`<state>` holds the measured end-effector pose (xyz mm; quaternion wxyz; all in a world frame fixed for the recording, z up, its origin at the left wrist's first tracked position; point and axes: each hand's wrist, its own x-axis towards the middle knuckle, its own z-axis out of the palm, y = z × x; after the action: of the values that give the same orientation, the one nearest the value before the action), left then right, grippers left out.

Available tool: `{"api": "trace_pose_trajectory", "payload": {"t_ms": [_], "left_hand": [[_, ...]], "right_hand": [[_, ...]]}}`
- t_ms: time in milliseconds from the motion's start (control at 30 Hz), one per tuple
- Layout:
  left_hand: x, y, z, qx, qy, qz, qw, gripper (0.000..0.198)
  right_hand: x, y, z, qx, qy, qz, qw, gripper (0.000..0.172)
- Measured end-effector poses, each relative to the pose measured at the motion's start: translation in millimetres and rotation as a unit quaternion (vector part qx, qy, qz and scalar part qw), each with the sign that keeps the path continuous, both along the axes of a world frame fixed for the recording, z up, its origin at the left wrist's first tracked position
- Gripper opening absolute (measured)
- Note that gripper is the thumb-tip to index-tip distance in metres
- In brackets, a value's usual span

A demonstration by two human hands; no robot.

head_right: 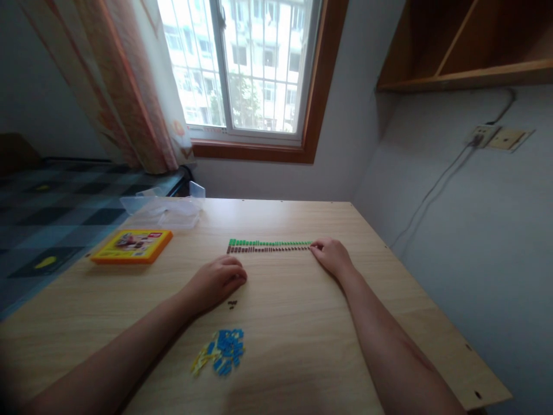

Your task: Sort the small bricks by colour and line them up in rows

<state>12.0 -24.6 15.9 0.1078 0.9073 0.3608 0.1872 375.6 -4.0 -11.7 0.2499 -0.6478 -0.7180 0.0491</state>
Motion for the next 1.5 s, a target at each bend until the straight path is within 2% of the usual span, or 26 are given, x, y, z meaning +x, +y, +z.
{"api": "trace_pose_trajectory", "payload": {"t_ms": [100,200,367,467,567,733,900,1167,1500], "left_hand": [[3.8,-0.3,-1.6,0.001,-0.005,-0.016,1.000,0.016],[7.7,1.6,-5.8,-0.013,-0.037,-0.018,0.999,0.017],[3.8,7.2,-8.6,-0.062,-0.134,0.038,0.988,0.021],[-0.4,6.2,-6.2,-0.058,-0.126,0.015,0.990,0.020],[-0.6,2.2,-4.5,-0.036,-0.089,-0.023,0.995,0.023],[3.4,-1.7,-4.2,0.005,-0.040,-0.037,0.999,0.033],[6.1,-1.2,-4.9,0.015,-0.010,-0.048,0.999,0.039],[4.6,4.4,-9.9,-0.045,-0.146,0.037,0.988,0.030],[3.6,1.9,-4.9,-0.045,-0.171,0.053,0.983,0.025]], "right_hand": [[-5.5,-2.9,5.3,0.022,0.009,-0.004,1.000,0.020],[-25.6,-13.6,15.2,0.060,0.020,0.022,0.998,0.019],[-80.3,-44.9,25.9,0.062,0.031,0.181,0.981,0.018],[-104.6,-57.3,25.2,0.042,0.017,0.257,0.965,0.019],[-114.5,-59.1,22.8,0.037,-0.003,0.290,0.956,0.021],[-116.4,-54.5,19.2,0.042,-0.031,0.293,0.955,0.020],[-118.7,-53.6,15.3,0.046,-0.015,0.263,0.964,0.019],[-117.7,-49.4,8.5,0.036,-0.008,0.269,0.962,0.020],[-115.5,-52.6,16.4,0.025,-0.009,0.249,0.968,0.014]]}}
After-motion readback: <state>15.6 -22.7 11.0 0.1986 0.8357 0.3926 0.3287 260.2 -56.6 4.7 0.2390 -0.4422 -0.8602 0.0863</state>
